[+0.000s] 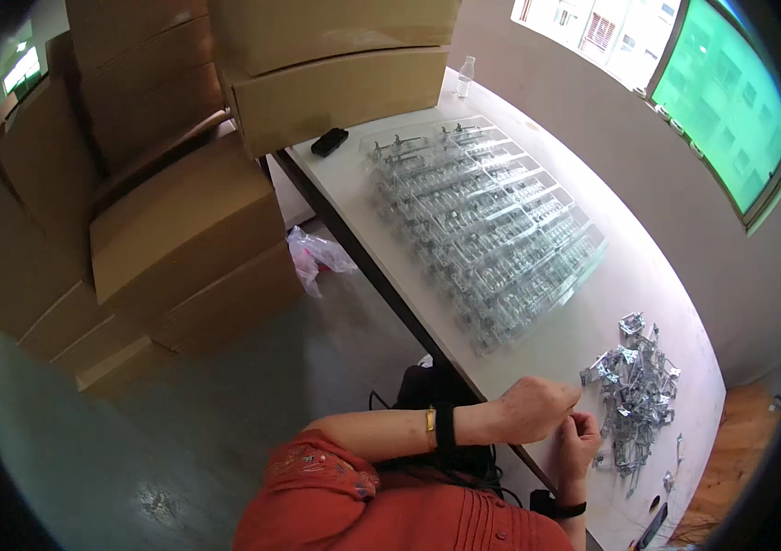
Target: Manually assembling small metal components and placing them into clear plastic trays.
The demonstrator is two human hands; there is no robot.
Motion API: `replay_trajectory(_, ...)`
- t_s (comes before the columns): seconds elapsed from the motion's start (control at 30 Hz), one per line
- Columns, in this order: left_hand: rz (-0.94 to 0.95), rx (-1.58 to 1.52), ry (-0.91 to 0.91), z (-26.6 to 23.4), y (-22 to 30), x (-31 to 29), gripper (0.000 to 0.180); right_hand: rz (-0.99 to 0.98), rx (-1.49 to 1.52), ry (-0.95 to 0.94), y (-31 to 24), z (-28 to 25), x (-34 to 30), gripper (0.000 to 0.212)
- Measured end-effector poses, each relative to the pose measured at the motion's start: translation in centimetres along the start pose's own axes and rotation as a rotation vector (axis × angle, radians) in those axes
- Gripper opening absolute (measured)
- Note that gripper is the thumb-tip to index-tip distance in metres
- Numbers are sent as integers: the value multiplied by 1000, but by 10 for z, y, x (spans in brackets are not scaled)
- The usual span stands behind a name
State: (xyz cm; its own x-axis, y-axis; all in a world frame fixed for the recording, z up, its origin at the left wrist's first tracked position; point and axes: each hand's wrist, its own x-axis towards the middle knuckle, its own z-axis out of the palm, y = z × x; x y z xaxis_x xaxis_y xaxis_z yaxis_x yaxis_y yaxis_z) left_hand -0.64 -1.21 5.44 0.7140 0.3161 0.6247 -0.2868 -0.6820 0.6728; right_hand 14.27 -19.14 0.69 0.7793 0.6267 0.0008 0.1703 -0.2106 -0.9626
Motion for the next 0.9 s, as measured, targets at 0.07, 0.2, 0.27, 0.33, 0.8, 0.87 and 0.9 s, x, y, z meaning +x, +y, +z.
replay_trajectory(0.07,-37,24,-13,17,-13,-2,15,-43,-24,2,2,2,-1,6)
replay_trajectory(0.2,-158,-17,25,37,-39,-3,15,-136,-84,23,-1,8,-10,6)
replay_trajectory(0.27,-217,-45,34,42,-49,-4,15,-171,-113,40,2,9,-11,6)
replay_trajectory(0.33,-285,-100,63,47,-57,-9,17,-252,-202,41,4,9,-13,6)
replay_trajectory(0.8,-198,-92,10,42,-55,-23,16,-311,-294,109,6,16,-14,5)
replay_trajectory(0.87,-204,-87,-9,42,-55,-23,17,-323,-320,123,8,17,-14,5)
replay_trajectory(0.9,-199,-83,18,42,-55,-23,18,-370,-337,150,11,15,-12,5)
